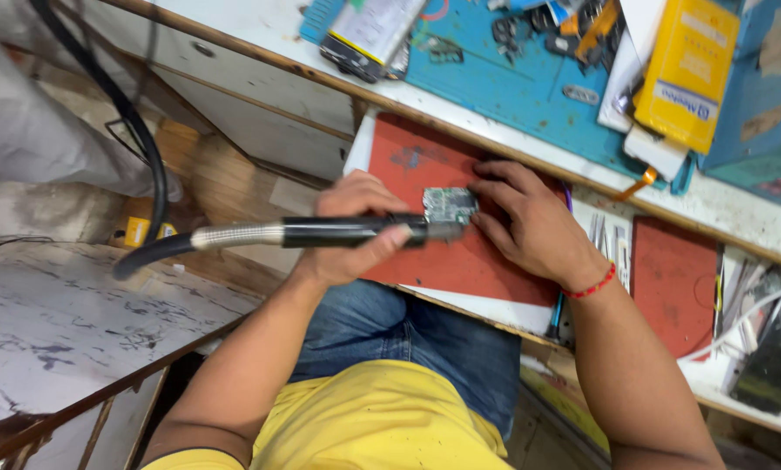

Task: The person uses a hot air gun to heat a small circuit board placed on a red mat. They hold the board with one hand while directing the hot air with the other, occasionally adjusting the board's position.

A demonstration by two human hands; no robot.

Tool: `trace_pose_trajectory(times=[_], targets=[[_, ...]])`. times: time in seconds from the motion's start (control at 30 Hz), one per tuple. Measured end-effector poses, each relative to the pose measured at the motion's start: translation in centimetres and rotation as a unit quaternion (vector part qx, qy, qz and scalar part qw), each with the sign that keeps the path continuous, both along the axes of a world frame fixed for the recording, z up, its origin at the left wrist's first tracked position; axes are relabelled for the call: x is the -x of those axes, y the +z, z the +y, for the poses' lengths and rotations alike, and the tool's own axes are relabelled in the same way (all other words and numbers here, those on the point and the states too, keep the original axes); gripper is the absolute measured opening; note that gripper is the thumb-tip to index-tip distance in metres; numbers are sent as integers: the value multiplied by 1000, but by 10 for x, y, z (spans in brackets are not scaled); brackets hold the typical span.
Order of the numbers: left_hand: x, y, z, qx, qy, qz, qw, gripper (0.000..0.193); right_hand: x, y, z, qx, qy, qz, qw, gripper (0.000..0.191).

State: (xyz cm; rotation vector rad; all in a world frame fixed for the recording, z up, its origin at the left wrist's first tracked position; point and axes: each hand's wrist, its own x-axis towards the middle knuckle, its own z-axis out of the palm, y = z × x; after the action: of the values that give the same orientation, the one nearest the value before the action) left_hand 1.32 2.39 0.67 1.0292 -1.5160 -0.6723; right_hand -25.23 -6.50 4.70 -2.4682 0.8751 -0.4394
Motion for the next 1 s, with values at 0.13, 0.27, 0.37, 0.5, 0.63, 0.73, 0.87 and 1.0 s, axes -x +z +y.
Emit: trace_pose_trajectory(times=[0.13, 0.27, 0.37, 0.5, 0.63, 0.73, 0.87, 1.0], targets=[[1, 0, 1, 5, 4, -14, 1000, 26, 4, -2, -2, 8, 17, -9, 1000, 41], [1, 1, 3, 14, 19, -27, 999, 27, 6, -3, -2, -2, 11, -2, 1000, 41], [1, 1, 4, -17, 58, -19, 998, 27, 5, -2, -1, 12, 24, -20, 999, 43], [1, 0, 4, 5, 40, -18, 999, 27, 2, 0, -1, 15, 14, -8, 1000, 40], [-1, -2, 3, 8, 6, -15, 1000, 29, 2, 0, -1, 10, 17, -15, 1000, 42], [-1, -4, 2, -1, 32, -1, 999, 30, 3, 0, -1, 13, 17, -12, 1000, 42], [1, -6, -1, 22, -40, -17, 999, 30, 3, 0, 0, 4, 10, -4, 1000, 41], [1, -6, 1, 17, 54, -36, 998, 31, 3, 1, 0, 18, 15, -3, 1000, 40]])
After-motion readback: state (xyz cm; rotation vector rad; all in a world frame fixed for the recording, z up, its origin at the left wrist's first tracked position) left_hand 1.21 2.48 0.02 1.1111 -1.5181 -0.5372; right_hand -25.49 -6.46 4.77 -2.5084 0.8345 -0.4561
